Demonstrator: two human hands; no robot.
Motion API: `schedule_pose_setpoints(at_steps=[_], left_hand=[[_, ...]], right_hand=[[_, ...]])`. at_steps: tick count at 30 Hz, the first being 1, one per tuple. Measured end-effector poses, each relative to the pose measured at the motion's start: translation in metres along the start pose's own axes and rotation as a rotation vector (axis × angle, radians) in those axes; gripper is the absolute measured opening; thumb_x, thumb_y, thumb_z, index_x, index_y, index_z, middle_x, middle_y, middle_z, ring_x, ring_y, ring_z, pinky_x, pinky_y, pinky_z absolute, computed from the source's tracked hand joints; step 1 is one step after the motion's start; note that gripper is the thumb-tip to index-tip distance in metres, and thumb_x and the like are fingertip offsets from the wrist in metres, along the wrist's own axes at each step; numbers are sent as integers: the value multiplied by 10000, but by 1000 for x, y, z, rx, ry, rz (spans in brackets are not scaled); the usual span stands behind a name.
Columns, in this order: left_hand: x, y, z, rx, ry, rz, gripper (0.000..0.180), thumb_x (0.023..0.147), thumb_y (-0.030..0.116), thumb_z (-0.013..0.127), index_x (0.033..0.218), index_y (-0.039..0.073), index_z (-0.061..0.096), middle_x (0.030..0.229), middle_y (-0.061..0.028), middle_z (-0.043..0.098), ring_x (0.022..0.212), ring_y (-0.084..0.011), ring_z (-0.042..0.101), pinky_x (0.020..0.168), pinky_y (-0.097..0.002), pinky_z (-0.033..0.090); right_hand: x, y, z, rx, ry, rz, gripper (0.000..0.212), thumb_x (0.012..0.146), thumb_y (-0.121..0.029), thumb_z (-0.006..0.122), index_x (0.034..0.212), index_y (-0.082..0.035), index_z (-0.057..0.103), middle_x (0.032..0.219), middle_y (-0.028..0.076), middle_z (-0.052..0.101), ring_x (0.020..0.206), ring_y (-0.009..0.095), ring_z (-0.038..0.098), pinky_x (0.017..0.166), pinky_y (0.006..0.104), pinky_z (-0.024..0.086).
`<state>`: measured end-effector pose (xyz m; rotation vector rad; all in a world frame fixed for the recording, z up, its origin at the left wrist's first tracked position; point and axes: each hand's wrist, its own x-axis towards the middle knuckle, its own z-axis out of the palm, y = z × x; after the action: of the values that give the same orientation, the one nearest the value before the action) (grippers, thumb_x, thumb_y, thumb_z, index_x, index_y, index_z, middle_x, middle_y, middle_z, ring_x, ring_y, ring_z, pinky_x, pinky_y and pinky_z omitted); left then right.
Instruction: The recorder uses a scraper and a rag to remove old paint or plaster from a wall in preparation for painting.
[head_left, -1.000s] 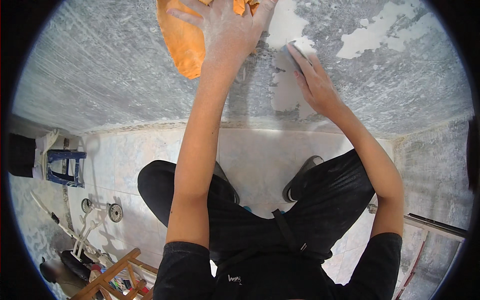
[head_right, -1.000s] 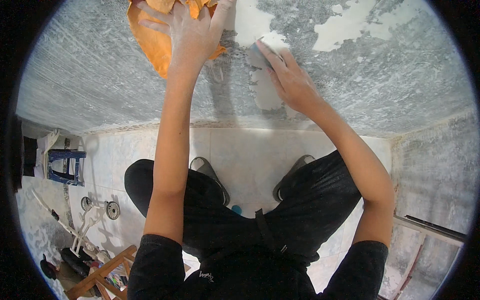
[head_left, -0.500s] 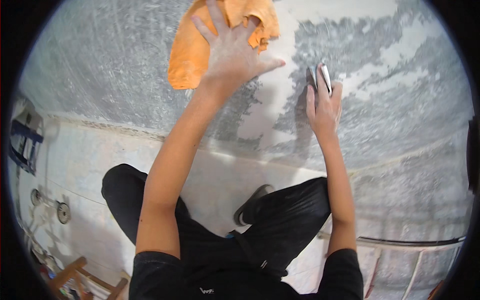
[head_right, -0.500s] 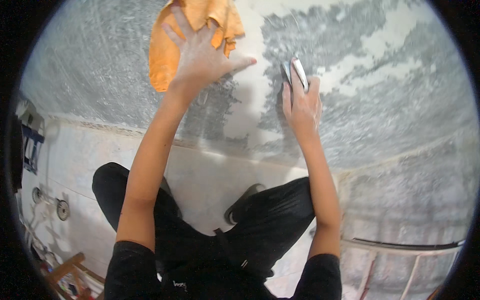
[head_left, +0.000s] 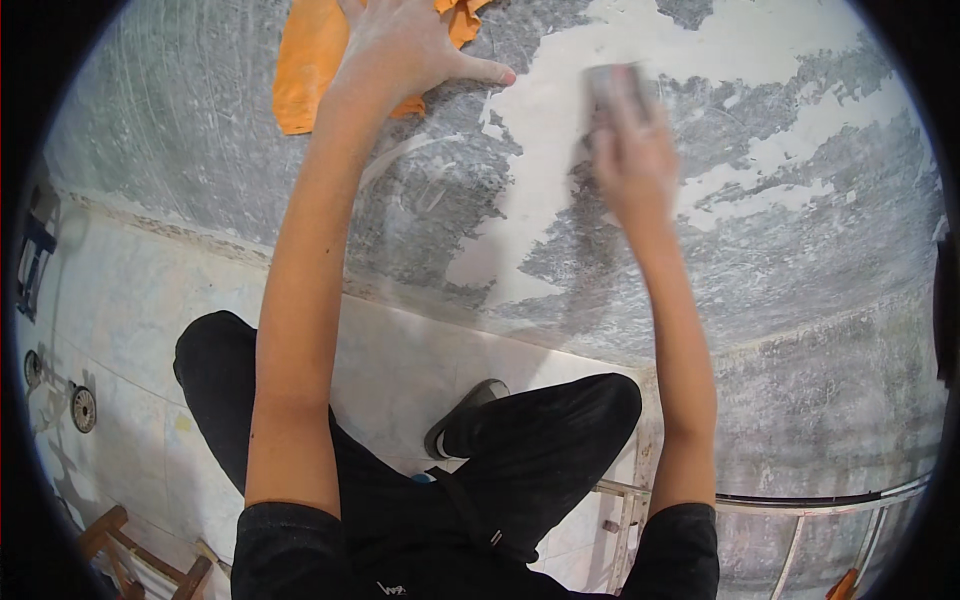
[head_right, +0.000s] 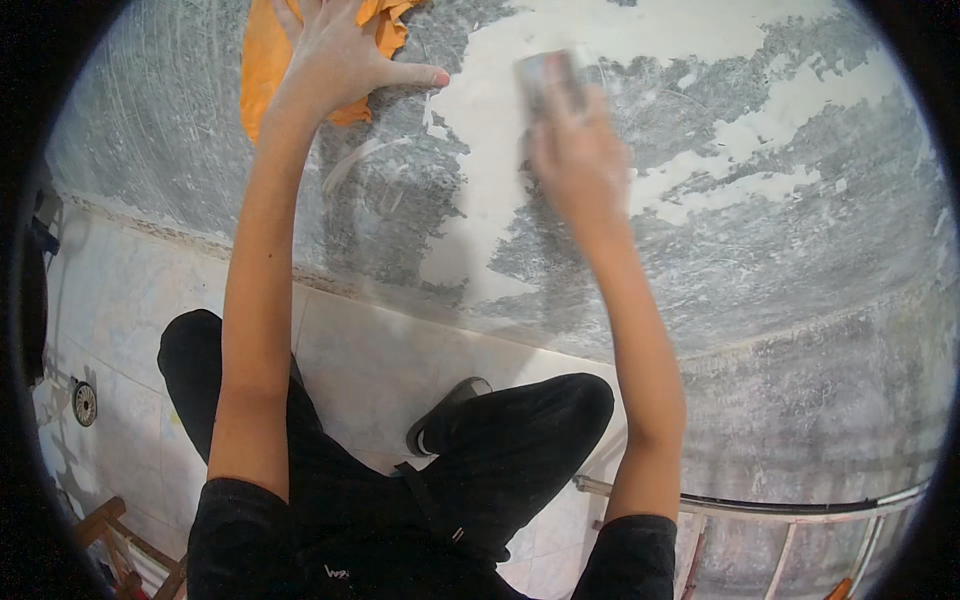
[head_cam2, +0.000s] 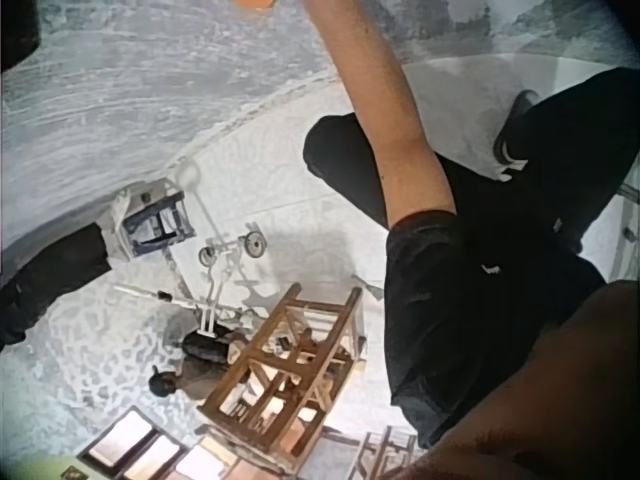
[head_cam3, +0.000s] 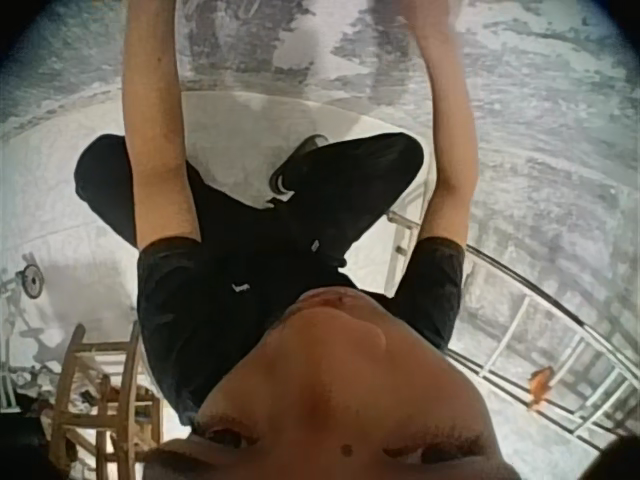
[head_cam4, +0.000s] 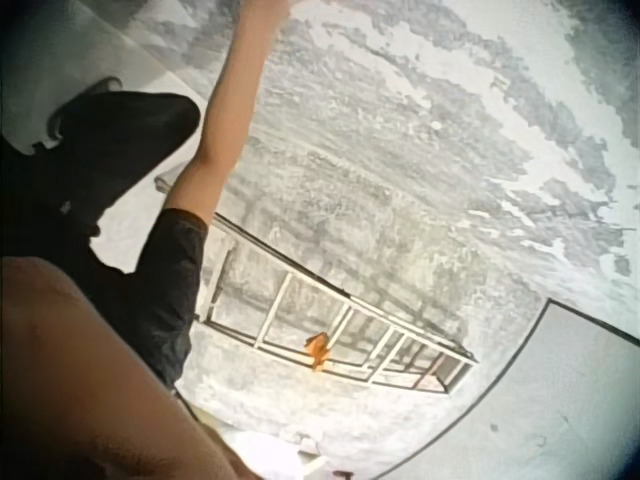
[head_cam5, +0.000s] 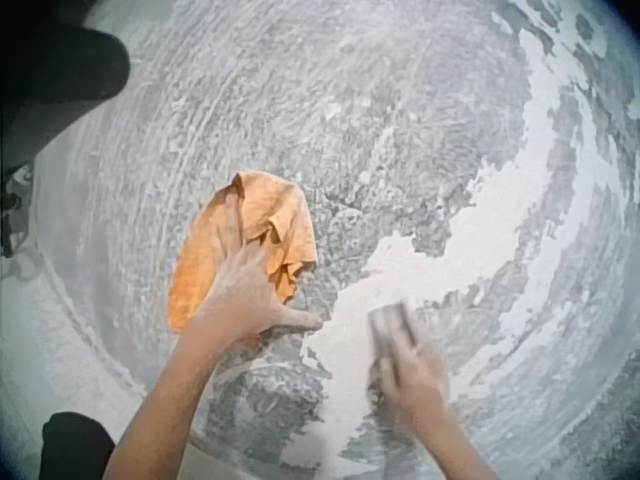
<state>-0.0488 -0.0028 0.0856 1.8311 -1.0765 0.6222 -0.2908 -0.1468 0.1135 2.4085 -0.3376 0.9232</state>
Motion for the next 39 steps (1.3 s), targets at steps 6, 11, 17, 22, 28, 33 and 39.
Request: schedule_pose_setpoints(at_steps=[6,11,17,22,28,33,39], left_hand=[[-6,6,-3,-111,28,82,1333,606,664,870,1551,-95,314,1596,-375,258,1543,-538,-25,1260,-605,40],[-7,-2,7,-61,103,73,1318,620,654,868,1571,-61,302,1607,-391,210,1540,-538,-80,1255,-615,10],[-8,7,7,-36,124,76,1284,634,624,878,1546,-92,325,1597,-446,139,1536,-535,-126,1247,-624,-6],[-9,5,4,-63,134,123,1255,637,607,884,1518,-115,356,1593,-450,145,1534,-542,-122,1243,-638,9],[-13,2,6,-85,275,110,1226,621,578,902,1477,-139,395,1599,-465,33,1531,-549,-123,1240,-646,41],[-14,1,9,-107,230,146,1161,615,561,912,1412,-156,467,1598,-467,-10,1533,-538,-143,1236,-650,39],[-5,7,6,51,-12,100,1167,620,565,903,1429,-146,452,1598,-468,14,1531,-545,-137,1233,-652,39]], right_hand=[[-52,-25,28,-121,-277,-391,501,949,-131,654,1444,-130,574,1026,56,673,593,158,626,427,292,500],[-2,4,-8,-20,169,-44,595,881,-24,666,1456,-152,582,916,46,652,578,177,633,516,333,561],[-35,4,9,-166,-306,-469,679,908,-17,647,1546,-178,482,875,54,707,622,186,674,504,333,557],[-27,9,4,-128,-135,-239,723,862,-6,661,1542,-178,488,936,76,724,659,202,684,534,351,555],[-9,13,-8,-222,-181,-439,654,852,-2,657,1489,-21,507,868,27,682,603,88,650,454,273,515],[-49,4,18,-278,-310,-516,690,874,-47,705,1517,-233,537,938,3,682,622,75,615,490,309,504],[-37,19,10,-167,-26,-205,675,847,-19,697,1495,-139,551,835,40,682,551,112,637,438,270,510]])
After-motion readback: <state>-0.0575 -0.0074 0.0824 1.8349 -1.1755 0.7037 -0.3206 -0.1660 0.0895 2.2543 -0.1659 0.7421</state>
